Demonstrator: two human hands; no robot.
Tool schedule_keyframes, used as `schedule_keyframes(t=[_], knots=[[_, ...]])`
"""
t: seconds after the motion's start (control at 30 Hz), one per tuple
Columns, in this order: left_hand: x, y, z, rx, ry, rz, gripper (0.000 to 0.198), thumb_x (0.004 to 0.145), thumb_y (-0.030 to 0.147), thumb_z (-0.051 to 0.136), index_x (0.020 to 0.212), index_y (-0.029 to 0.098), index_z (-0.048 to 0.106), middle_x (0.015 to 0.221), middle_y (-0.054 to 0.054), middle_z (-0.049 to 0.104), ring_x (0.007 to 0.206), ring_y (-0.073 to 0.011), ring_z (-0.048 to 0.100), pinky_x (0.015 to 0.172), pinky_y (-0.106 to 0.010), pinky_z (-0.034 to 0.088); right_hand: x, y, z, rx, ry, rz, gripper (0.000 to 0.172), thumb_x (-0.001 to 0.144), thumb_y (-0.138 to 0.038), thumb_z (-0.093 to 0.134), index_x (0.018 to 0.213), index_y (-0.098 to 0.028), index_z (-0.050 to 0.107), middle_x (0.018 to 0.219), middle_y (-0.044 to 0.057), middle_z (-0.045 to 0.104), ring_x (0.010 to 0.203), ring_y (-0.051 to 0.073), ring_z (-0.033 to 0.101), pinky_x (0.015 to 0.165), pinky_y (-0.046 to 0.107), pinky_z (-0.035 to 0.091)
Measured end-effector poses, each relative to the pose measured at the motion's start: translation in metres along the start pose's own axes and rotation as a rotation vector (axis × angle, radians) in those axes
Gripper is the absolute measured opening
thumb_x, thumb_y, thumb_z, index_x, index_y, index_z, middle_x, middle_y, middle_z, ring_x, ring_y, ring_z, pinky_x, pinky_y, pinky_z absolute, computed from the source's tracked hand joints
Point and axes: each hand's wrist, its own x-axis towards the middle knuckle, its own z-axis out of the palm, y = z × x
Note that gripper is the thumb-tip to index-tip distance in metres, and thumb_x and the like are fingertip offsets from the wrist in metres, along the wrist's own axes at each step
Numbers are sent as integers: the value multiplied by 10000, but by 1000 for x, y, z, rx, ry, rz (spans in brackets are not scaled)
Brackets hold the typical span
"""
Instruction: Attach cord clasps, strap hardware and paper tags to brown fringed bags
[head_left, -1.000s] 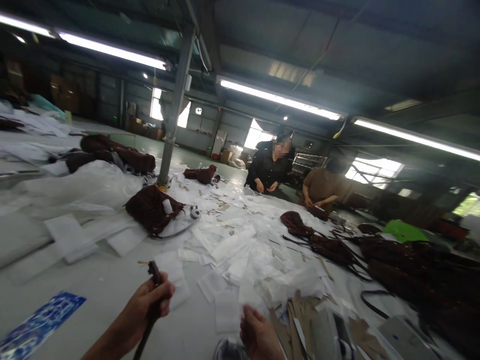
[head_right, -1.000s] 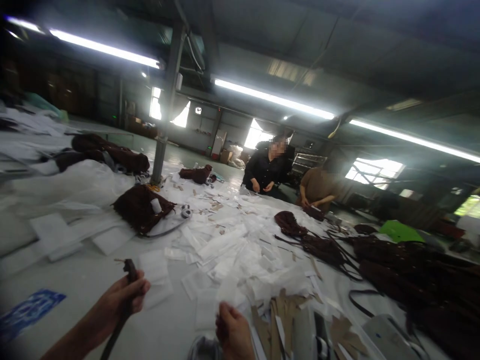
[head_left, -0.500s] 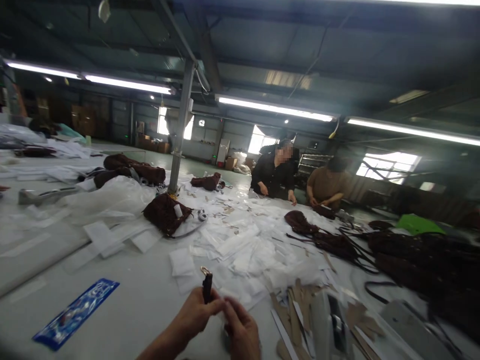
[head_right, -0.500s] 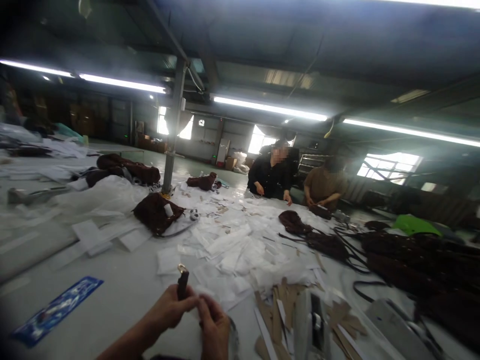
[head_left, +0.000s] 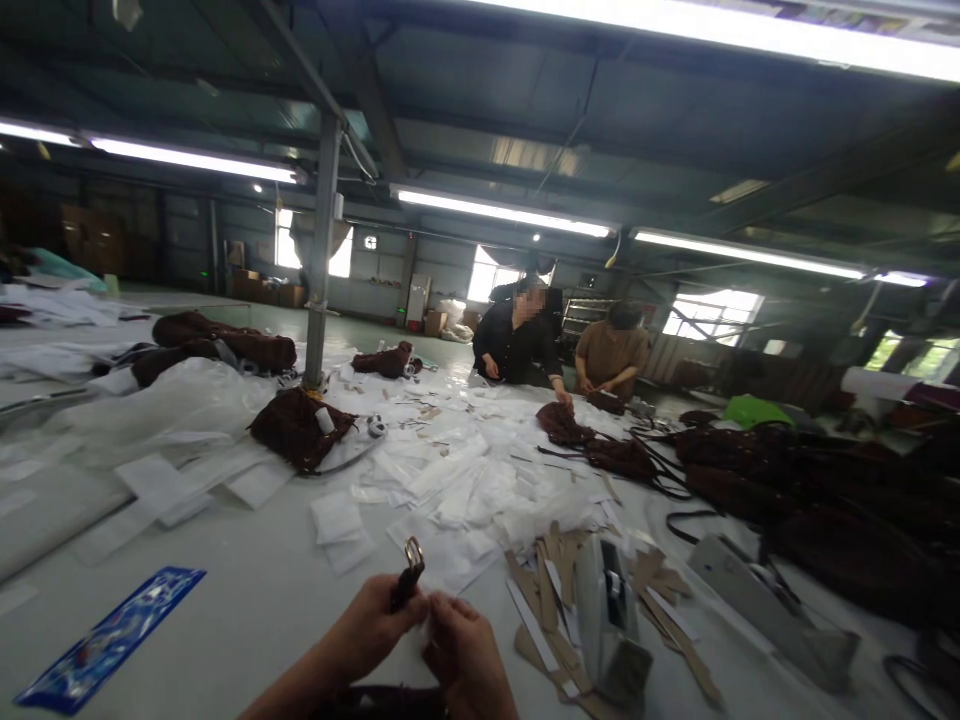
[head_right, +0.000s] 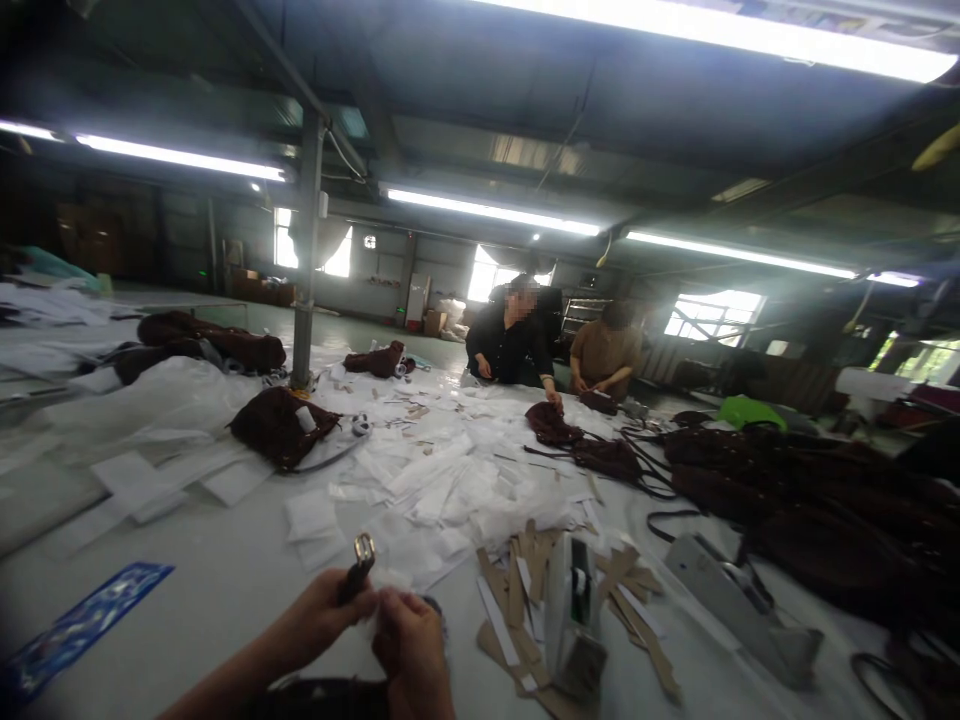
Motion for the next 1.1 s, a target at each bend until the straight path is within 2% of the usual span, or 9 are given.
schedule_keyframes(t=[0.07, 0.17, 0.23, 0.3, 0.37, 0.5, 0.7, 0.97, 1.1], knots=[[3, -2, -2, -74, -7, -49, 528, 712, 695, 550, 752, 168, 555, 548, 42, 464, 500, -108, 396, 497, -237, 306, -3, -8, 0, 63, 37, 32, 358, 517, -370, 855, 759, -157, 699, 663, 8, 663, 563, 103, 566, 504, 189, 412], [7, 2, -12, -289, -71, -224, 743, 731, 806, 336, 1048, 164, 533, 568, 48, 499, 384, -83, 329, 408, -223, 234, -8, -19, -1, 133, 78, 20, 297, 542, -316, 855, 748, -170, 700, 684, -4, 667, 589, 97, 565, 529, 191, 410], [10, 9, -22, -434, -113, -289, 806, 751, 813, 230, 1107, 152, 525, 574, 46, 492, 385, -81, 328, 404, -217, 225, -9, -24, -1, 135, 65, 9, 272, 564, -312, 850, 742, -174, 697, 684, -10, 667, 594, 97, 565, 534, 196, 408], [12, 17, -32, -503, -113, -278, 775, 772, 789, 261, 1106, 146, 538, 600, 39, 492, 448, -89, 385, 443, -214, 277, -9, -26, 1, 144, 53, 16, 285, 567, -318, 855, 760, -176, 700, 710, -9, 682, 612, 96, 574, 539, 194, 406], [13, 23, -39, -459, -83, -236, 665, 793, 735, 370, 1055, 152, 555, 626, 42, 490, 495, -87, 416, 484, -211, 317, -7, -28, 4, 180, 70, 35, 320, 538, -307, 873, 775, -175, 702, 718, -13, 688, 604, 88, 574, 531, 191, 401], [13, 28, -44, -301, -45, -158, 454, 780, 618, 556, 791, 165, 522, 590, 46, 511, 494, -86, 471, 505, -212, 350, -2, -29, 9, 272, 105, 37, 338, 510, -276, 889, 764, -173, 691, 668, -25, 668, 545, 87, 554, 500, 197, 406], [5, 20, -27, -240, -19, -168, 483, 772, 670, 504, 700, 200, 418, 517, 81, 470, 355, -58, 403, 386, -190, 256, 4, -28, 13, 324, 113, 30, 333, 563, -353, 868, 753, -168, 667, 611, -35, 635, 544, 83, 546, 497, 181, 412], [-6, 14, -11, -105, -17, -126, 384, 791, 560, 546, 761, 185, 468, 520, 24, 587, 423, -106, 496, 445, -213, 342, 6, -24, 10, 281, 154, -61, 324, 571, -383, 852, 733, -169, 671, 606, -36, 628, 532, 85, 538, 491, 187, 404], [-5, 21, -13, 37, 12, -107, 373, 801, 438, 563, 1015, 133, 564, 519, 43, 580, 485, -126, 522, 505, -232, 381, 5, -26, 10, 275, 183, -96, 388, 518, -398, 873, 764, -160, 691, 642, -19, 653, 558, 88, 551, 488, 181, 402]])
